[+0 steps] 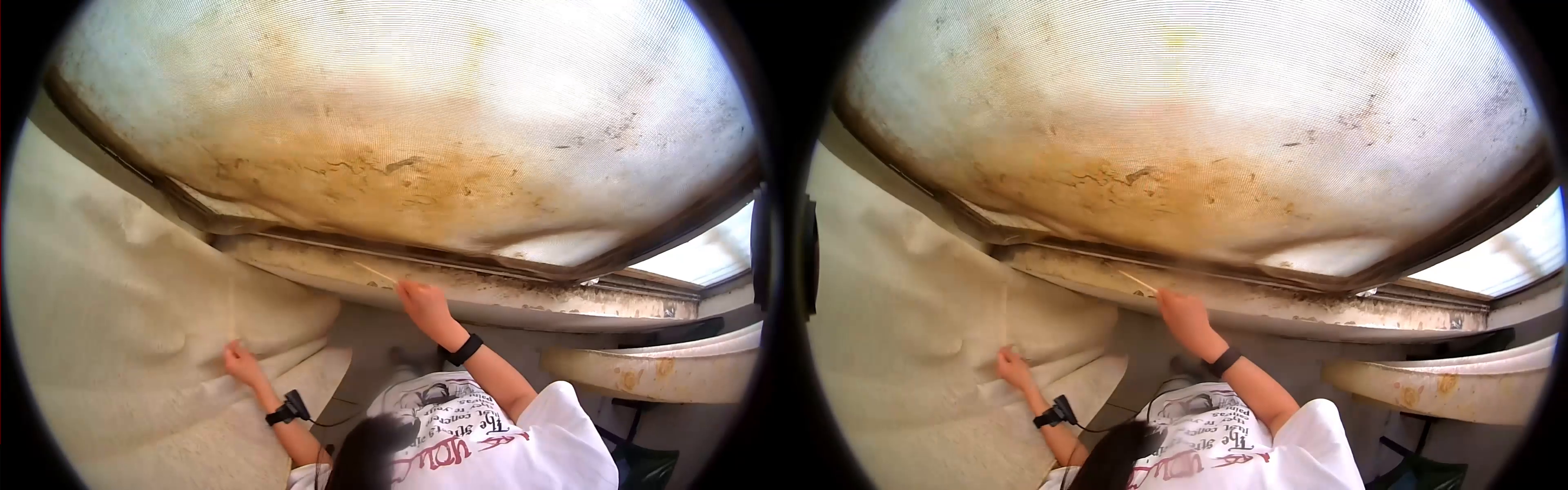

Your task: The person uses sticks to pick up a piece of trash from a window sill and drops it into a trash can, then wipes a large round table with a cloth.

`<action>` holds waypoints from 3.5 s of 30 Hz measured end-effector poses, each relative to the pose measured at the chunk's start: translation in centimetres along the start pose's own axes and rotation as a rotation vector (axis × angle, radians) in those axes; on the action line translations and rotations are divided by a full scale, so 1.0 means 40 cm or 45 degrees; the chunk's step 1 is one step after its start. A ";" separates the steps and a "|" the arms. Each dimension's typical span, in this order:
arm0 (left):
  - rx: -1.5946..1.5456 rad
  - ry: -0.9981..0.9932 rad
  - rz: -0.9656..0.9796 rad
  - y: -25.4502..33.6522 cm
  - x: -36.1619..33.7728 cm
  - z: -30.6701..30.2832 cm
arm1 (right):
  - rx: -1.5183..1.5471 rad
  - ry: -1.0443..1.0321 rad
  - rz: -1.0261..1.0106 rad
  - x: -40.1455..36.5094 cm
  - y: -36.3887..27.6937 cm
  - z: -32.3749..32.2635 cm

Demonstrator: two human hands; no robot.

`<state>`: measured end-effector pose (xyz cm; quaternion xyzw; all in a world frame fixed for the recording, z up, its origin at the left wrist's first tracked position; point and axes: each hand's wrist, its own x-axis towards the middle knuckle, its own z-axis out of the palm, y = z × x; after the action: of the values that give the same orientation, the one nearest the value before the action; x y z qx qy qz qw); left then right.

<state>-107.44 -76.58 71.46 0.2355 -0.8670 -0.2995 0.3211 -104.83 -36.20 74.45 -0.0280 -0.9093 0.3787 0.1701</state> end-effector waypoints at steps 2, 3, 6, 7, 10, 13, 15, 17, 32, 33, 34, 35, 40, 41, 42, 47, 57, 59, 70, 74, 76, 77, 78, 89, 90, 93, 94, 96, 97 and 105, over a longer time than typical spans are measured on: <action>-0.086 -0.164 -0.029 0.062 -0.030 0.048 | -0.098 -0.055 0.035 0.013 -0.029 0.008; -0.088 -0.229 -0.049 0.088 -0.039 0.064 | -0.098 -0.031 0.054 0.013 -0.032 0.003; 0.017 -0.374 0.094 0.086 -0.055 0.108 | -0.060 0.080 0.148 0.000 -0.026 -0.038; 0.036 -0.386 0.211 0.067 -0.063 0.112 | -0.006 0.145 0.195 -0.013 -0.023 -0.064; 0.135 -0.521 0.339 0.101 -0.082 0.079 | 0.161 0.268 0.450 -0.089 0.030 -0.120; 0.039 -0.554 0.508 0.110 -0.111 0.053 | 0.242 0.494 0.668 -0.192 0.057 -0.194; 0.035 -0.665 0.632 0.103 -0.114 0.058 | 0.255 0.731 0.756 -0.255 0.069 -0.235; 0.024 -0.756 0.740 0.107 -0.119 0.047 | 0.265 0.881 0.846 -0.305 0.074 -0.283; -0.373 -1.091 1.386 0.443 -0.433 0.063 | -0.214 1.359 1.029 -0.598 0.152 -0.527; -0.373 -1.093 1.409 0.466 -0.465 0.067 | -0.253 1.376 1.020 -0.627 0.183 -0.532; -0.371 -1.093 1.429 0.491 -0.498 0.069 | -0.292 1.389 1.009 -0.652 0.208 -0.542; -0.388 -1.107 1.444 0.521 -0.532 0.066 | -0.328 1.403 0.990 -0.674 0.225 -0.556; -0.474 -1.159 1.475 0.629 -0.733 0.068 | -0.317 1.430 1.025 -0.756 0.279 -0.623; -0.511 -1.160 1.488 0.649 -0.772 0.067 | -0.288 1.391 1.057 -0.770 0.285 -0.634; -0.549 -1.161 1.498 0.670 -0.813 0.064 | -0.263 1.351 1.088 -0.786 0.295 -0.641; -0.581 -1.174 1.506 0.750 -0.983 0.046 | -0.118 1.011 1.115 -0.808 0.317 -0.645; -0.436 -1.225 1.569 0.829 -1.130 0.108 | 0.204 1.043 1.097 -0.804 0.399 -0.628; -0.465 -1.243 1.594 0.855 -1.154 0.146 | 0.266 1.155 1.110 -0.813 0.436 -0.637; -0.772 -1.603 1.508 1.026 -1.317 0.289 | 0.210 1.509 1.318 -0.851 0.588 -0.772; -0.803 -1.641 1.459 1.044 -1.314 0.312 | 0.236 1.504 1.292 -0.820 0.631 -0.758; -0.814 -1.685 1.408 1.043 -1.312 0.322 | 0.302 1.418 1.313 -0.771 0.605 -0.754; -0.820 -1.702 1.407 1.045 -1.312 0.328 | 0.336 1.374 1.324 -0.761 0.599 -0.757; -0.845 -1.718 1.431 1.027 -1.325 0.372 | 0.375 1.423 1.382 -0.762 0.631 -0.725; -0.899 -1.878 1.439 1.094 -1.425 0.372 | 0.657 2.052 1.284 -0.935 0.876 -0.909; -0.879 -1.882 1.446 1.111 -1.443 0.353 | 0.669 2.024 1.227 -0.943 0.895 -0.946; -0.833 -1.903 1.466 1.157 -1.514 0.322 | 0.695 2.004 1.080 -0.921 0.942 -1.044; -0.824 -1.903 1.477 1.173 -1.544 0.314 | 0.658 2.069 1.090 -0.921 0.960 -1.073; -0.805 -1.880 1.520 1.213 -1.605 0.304 | 0.569 2.182 1.127 -0.922 0.989 -1.143; -0.790 -1.857 1.551 1.229 -1.632 0.298 | 0.521 2.229 1.157 -0.923 0.996 -1.182; -0.626 -1.668 1.621 1.293 -1.782 0.289 | 0.303 1.940 1.251 -1.093 1.164 -1.280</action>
<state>-78.01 7.22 69.40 -0.5712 -0.7530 -0.3151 -0.0861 -50.39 23.85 62.92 -0.6366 -0.3918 0.3789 0.5457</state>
